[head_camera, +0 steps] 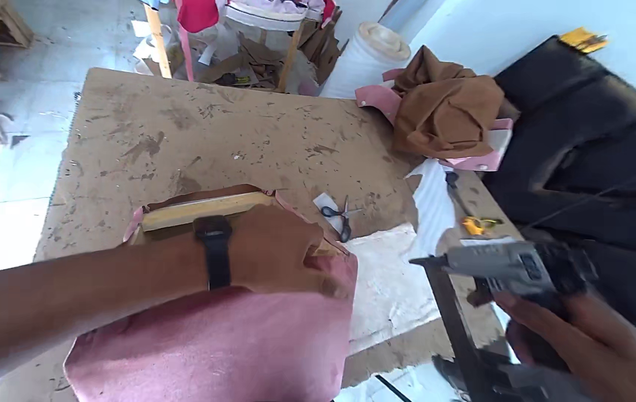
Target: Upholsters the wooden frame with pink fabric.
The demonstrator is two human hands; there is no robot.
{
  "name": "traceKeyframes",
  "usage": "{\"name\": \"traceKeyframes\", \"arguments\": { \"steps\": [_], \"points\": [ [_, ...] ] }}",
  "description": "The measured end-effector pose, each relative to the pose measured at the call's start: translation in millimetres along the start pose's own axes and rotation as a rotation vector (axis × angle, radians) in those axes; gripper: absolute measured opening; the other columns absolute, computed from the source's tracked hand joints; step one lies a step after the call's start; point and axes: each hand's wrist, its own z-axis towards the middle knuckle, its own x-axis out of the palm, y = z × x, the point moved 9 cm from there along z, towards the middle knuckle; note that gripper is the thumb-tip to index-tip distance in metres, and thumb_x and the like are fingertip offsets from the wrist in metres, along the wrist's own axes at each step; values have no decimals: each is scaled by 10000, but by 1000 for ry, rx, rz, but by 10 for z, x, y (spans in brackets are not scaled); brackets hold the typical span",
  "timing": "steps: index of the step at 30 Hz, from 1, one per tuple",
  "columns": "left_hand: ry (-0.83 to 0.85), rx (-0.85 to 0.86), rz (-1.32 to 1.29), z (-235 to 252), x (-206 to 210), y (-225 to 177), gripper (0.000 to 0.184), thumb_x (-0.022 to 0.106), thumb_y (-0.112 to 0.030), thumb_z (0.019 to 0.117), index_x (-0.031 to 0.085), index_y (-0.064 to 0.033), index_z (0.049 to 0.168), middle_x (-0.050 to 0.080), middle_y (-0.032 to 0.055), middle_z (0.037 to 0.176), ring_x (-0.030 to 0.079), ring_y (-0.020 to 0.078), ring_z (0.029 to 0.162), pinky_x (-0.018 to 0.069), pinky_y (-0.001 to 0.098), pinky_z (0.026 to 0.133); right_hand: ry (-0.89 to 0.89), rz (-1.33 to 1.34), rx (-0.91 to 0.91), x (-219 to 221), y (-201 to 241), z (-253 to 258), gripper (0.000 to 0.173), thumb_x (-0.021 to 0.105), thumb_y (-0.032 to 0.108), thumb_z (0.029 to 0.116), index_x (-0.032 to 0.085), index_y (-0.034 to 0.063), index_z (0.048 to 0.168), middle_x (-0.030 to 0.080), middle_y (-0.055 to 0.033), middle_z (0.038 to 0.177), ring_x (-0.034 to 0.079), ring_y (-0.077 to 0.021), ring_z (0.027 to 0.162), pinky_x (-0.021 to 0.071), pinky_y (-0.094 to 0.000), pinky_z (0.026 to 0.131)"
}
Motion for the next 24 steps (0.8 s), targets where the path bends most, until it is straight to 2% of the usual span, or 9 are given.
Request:
{"name": "traceKeyframes", "arguments": {
  "steps": [1,3,7,9,12,17,19,21,24],
  "points": [
    [98,-53,17,-17,36,-5,528,552,-802,880,749,-354,1080,699,-131,833,646,-41,719,581,297,589,-1,33,10,42,-121,-31,331,536,225,1050,519,48,1329,731,-117,1101,682,-201,630,601,-410,567],
    [291,-201,146,75,9,-251,536,612,-769,858,653,-285,1087,642,-95,895,627,40,784,561,351,656,0,66,14,131,-233,-121,361,566,229,1045,511,51,1354,724,-114,1103,685,-205,652,605,-422,589],
    [350,-175,185,218,-39,-547,395,605,-620,951,694,-250,1058,645,-89,1035,633,64,914,570,350,776,-34,154,-156,136,3,-254,312,535,225,1060,535,70,1331,727,-126,1123,676,-194,642,589,-389,559],
    [363,-161,88,233,9,-510,407,568,-618,978,697,-232,956,629,-75,936,615,68,850,552,337,737,-49,215,-209,109,196,-326,279,508,231,1070,536,104,1317,735,-104,1111,673,-172,625,584,-359,540],
    [375,-238,0,202,55,-333,560,530,-729,936,634,-206,764,533,-50,635,540,111,585,466,360,528,-10,238,-190,167,486,-422,249,505,203,1069,539,126,1303,737,-80,1112,682,-160,638,597,-347,562],
    [480,-302,123,101,-85,-329,717,401,-871,873,624,-219,675,535,-44,595,578,133,591,486,415,545,-3,116,-153,339,825,-527,241,540,185,1062,573,112,1289,735,-80,1069,681,-158,662,592,-352,581],
    [386,-228,56,133,-81,-382,647,492,-811,892,616,-220,659,521,-54,576,549,120,555,463,398,514,-13,114,-149,427,875,-528,240,531,173,1062,571,103,1289,737,-90,1097,680,-157,655,590,-345,573],
    [202,-138,-176,156,-61,-371,532,630,-636,936,613,-184,656,508,-50,567,503,106,514,427,351,476,-23,100,-150,517,940,-514,229,529,179,1068,574,100,1278,738,-80,1091,674,-144,648,588,-334,566],
    [-48,-51,-353,148,-155,-285,432,684,-400,978,570,-162,635,496,-50,570,457,81,493,384,296,453,-28,28,-105,583,1046,-515,227,541,207,1068,596,88,1253,738,-92,1010,663,-155,614,581,-344,542]
  ]
}}
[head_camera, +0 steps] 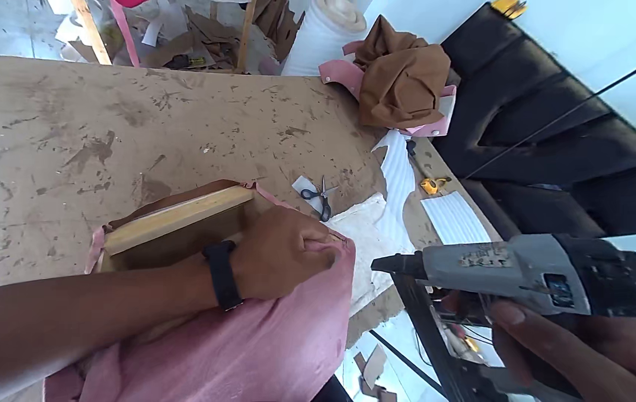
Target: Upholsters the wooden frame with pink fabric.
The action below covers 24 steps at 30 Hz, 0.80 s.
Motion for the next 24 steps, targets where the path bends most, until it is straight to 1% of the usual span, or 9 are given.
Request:
{"name": "traceKeyframes", "arguments": {
  "steps": [2,4,6,7,9,13,16,20,24],
  "points": [
    [-102,20,-24,-16,-52,20,409,704,-307,957,535,-163,613,484,-52,556,436,80,477,362,289,439,19,-56,64,63,53,38,247,545,244,1069,605,95,1258,742,-106,1003,652,-179,581,568,-359,508],
    [-160,11,-46,2,-108,46,405,716,-264,941,516,-160,604,464,-47,543,419,90,466,346,293,433,-3,-131,106,80,100,179,269,571,355,1052,628,163,1232,747,-91,926,638,-204,533,558,-377,463],
    [-185,-2,-43,21,-99,65,401,716,-256,930,504,-166,601,454,-47,542,412,100,467,343,306,439,-28,-255,161,46,117,357,302,567,524,1001,675,265,1114,720,-48,775,619,-216,475,547,-383,416],
    [-190,-10,-21,28,-100,76,384,708,-257,928,511,-170,610,456,-48,548,415,104,474,349,316,450,-20,-318,183,39,156,471,328,549,567,988,693,277,1040,675,-44,675,599,-214,449,525,-375,396],
    [-169,-44,53,41,-127,127,349,689,-283,940,545,-175,641,478,-45,565,446,119,492,381,346,464,52,-413,193,70,291,700,359,518,560,1008,693,249,974,626,-51,597,575,-214,429,502,-366,383],
    [39,-174,275,108,-119,293,403,551,-510,1012,656,-203,773,600,-20,709,599,169,671,490,451,585,184,-467,201,178,537,962,340,506,484,1049,691,203,1004,663,-72,659,592,-227,449,528,-367,405],
    [114,-236,287,123,-81,388,463,476,-527,1040,624,-182,769,594,17,714,613,209,690,491,480,583,263,-475,235,269,670,1100,282,484,376,1083,668,164,1055,737,-44,825,613,-211,473,555,-356,431],
    [171,-269,261,110,-56,471,508,423,-527,1063,652,-155,804,621,49,744,644,238,729,516,508,607,310,-585,263,350,815,1256,332,480,417,1078,677,158,1011,716,-41,768,602,-201,463,542,-348,416],
    [184,-227,264,137,-34,479,505,409,-504,1072,667,-142,833,639,63,775,659,253,759,536,526,633,411,-670,297,471,863,1341,325,472,425,1078,669,171,1028,754,-12,880,634,-192,505,561,-338,448]
  ]
}}
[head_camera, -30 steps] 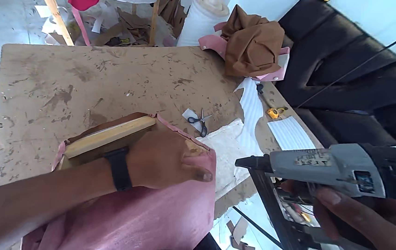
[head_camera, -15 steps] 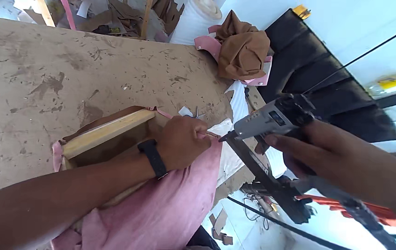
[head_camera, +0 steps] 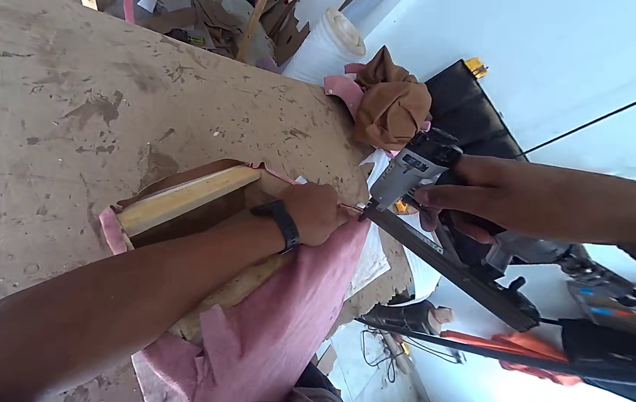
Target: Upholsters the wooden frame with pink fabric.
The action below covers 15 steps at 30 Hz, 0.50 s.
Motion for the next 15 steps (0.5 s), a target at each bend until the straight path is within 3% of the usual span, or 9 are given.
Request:
{"name": "traceKeyframes", "arguments": {
  "steps": [3,11,15],
  "points": [
    [12,13,19,17,25,-5,503,406,-494,1076,673,-134,847,647,68,807,665,255,792,545,523,662,97,-73,20,7,85,86,352,478,439,1075,673,156,1001,749,-26,844,649,-191,520,574,-337,480],
    [7,36,-5,-6,-14,22,489,421,-466,1079,674,-119,847,645,76,797,661,262,785,540,528,664,147,-97,4,81,333,36,352,475,457,1070,650,158,1008,735,-27,810,650,-191,519,580,-332,483],
    [-1,5,-12,-7,-37,68,506,419,-492,1073,649,-131,803,621,66,750,643,255,739,524,520,628,-21,59,22,-14,-8,-151,322,504,441,1062,650,155,1078,739,-75,849,659,-241,520,597,-381,475]
  ]
}}
